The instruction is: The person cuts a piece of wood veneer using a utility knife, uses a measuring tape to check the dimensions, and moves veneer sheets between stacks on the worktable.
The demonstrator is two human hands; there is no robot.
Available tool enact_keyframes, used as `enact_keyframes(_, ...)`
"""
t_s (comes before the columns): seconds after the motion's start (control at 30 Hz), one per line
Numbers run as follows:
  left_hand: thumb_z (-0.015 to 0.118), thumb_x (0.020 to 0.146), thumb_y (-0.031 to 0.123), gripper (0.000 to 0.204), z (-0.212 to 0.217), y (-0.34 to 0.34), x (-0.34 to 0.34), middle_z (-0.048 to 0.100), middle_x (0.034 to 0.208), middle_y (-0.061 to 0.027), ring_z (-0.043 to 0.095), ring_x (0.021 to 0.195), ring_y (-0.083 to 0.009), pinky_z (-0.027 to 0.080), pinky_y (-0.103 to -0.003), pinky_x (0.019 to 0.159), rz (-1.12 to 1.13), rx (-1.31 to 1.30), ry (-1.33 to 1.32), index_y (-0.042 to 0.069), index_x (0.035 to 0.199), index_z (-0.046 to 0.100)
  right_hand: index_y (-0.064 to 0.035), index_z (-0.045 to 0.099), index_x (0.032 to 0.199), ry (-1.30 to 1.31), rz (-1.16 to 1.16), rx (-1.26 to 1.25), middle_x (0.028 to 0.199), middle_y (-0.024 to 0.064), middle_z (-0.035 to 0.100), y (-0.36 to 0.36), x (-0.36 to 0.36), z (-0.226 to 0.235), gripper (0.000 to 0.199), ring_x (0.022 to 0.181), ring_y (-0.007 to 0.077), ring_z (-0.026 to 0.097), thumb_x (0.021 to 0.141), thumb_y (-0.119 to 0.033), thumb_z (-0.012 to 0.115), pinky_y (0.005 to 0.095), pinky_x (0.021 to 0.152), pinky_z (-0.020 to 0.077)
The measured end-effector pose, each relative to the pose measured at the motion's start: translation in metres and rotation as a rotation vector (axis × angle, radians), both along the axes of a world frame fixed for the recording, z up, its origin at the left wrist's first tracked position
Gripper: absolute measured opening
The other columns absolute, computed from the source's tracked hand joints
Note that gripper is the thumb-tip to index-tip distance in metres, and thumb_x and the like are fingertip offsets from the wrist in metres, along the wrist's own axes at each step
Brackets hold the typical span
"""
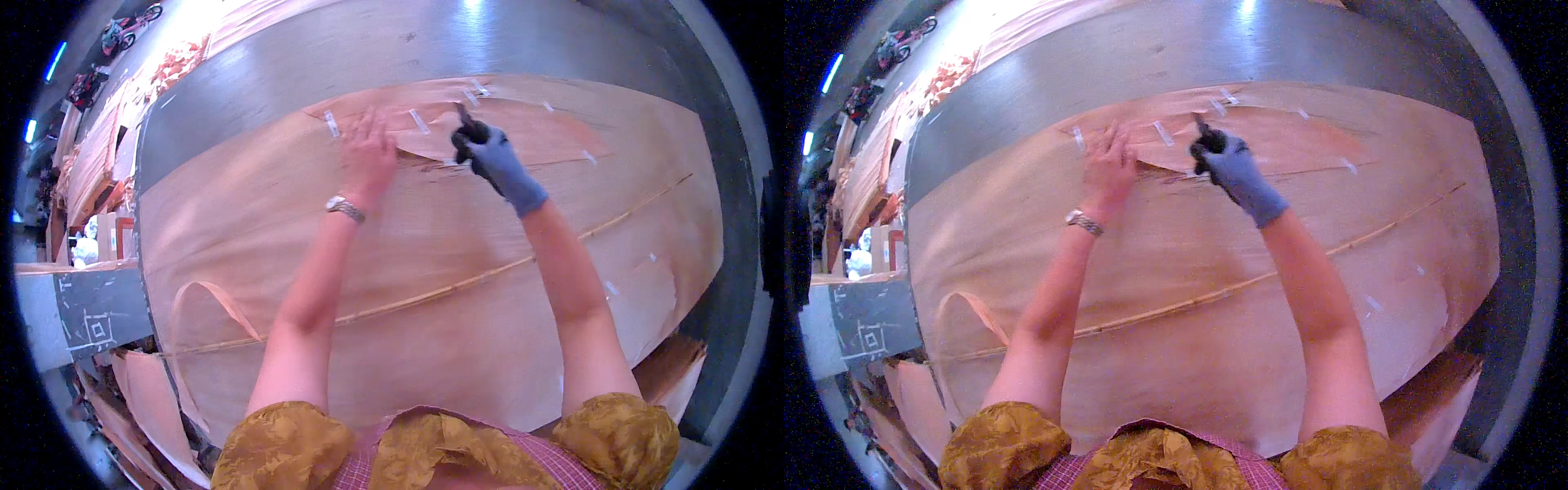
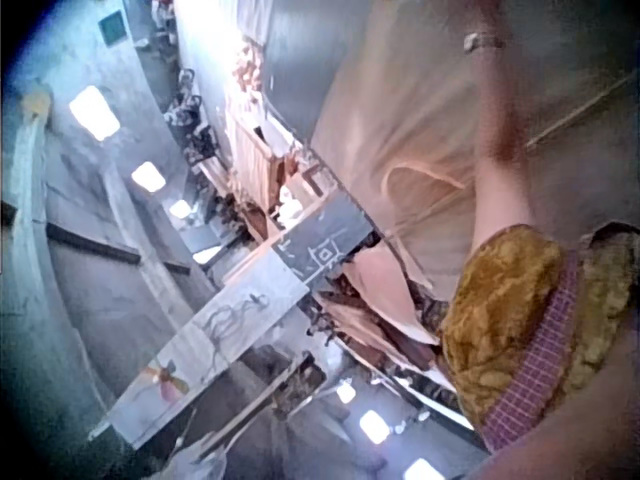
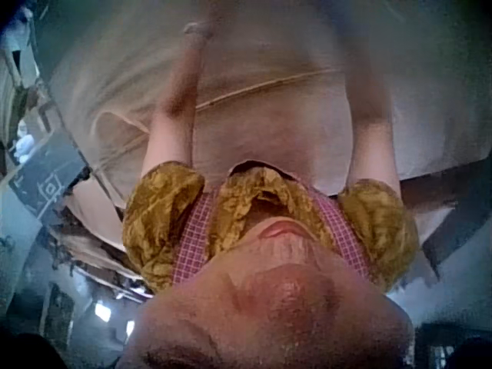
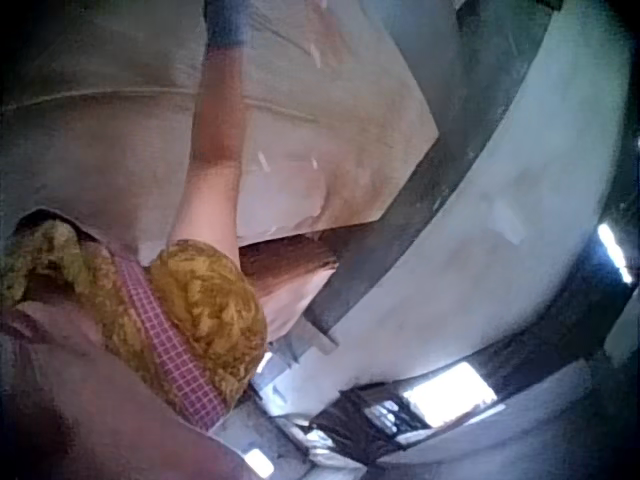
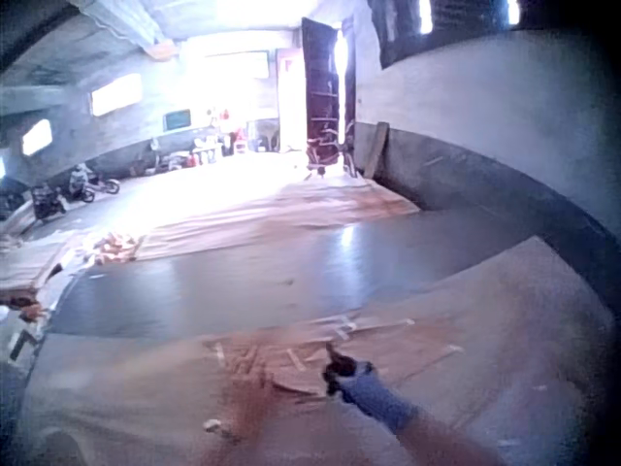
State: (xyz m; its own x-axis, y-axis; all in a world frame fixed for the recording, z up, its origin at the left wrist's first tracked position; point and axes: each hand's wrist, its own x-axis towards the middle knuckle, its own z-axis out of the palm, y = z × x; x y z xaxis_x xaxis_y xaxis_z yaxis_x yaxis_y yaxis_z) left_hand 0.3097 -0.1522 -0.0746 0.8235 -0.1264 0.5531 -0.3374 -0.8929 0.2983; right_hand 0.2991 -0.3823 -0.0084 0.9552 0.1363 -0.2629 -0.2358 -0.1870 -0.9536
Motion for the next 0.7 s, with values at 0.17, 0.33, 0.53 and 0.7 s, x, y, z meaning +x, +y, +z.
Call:
enact_keyframes(0.17,0.054,0.090,0.018,0.044,-0.003,0.042,-0.009,0.057,0.131,-0.0139,0.049,0.127,-0.0265,0.037,-0.042,0.106,-0.043,-0.071,0.145,0.013,0.134,0.053,-0.0015,0.059,0.093,0.006,0.040,-0.035,0.075,0.0068,0.065,0.096,0.046,-0.029,0.029,0.061,0.0121,0.060,0.084,-0.027,0.070,0.0272,0.050,0.0434)
enact_keyframes(0.33,0.053,0.091,0.017,0.045,0.005,0.037,-0.009,0.059,0.129,-0.0111,0.052,0.124,-0.0259,0.038,-0.041,0.104,-0.020,-0.105,0.155,0.015,0.136,0.050,0.0041,0.060,0.081,0.006,0.243,-0.380,0.074,0.0144,0.067,0.108,0.072,-0.065,0.039,0.064,0.0207,0.066,0.078,-0.033,0.072,0.0356,0.056,0.0507)
enact_keyframes(0.53,0.056,0.086,0.015,0.043,-0.006,0.046,-0.006,0.059,0.129,-0.0101,0.051,0.124,-0.0253,0.037,-0.040,0.103,-0.058,-0.124,0.101,0.015,0.129,0.057,-0.0024,0.063,0.090,0.164,0.063,-0.136,0.062,0.0068,0.063,0.077,0.056,-0.035,0.038,0.046,0.0128,0.055,0.086,-0.040,0.069,0.0256,0.041,0.0397)
enact_keyframes(0.7,0.057,0.087,0.016,0.040,0.001,0.041,-0.009,0.058,0.132,-0.0047,0.049,0.126,-0.0241,0.037,-0.041,0.103,-0.033,0.003,0.119,0.020,0.127,0.060,0.0079,0.062,0.099,0.016,0.194,-0.414,0.070,0.0141,0.066,0.086,0.048,-0.033,0.056,0.058,0.0226,0.065,0.078,-0.043,0.069,0.0375,0.053,0.0508)
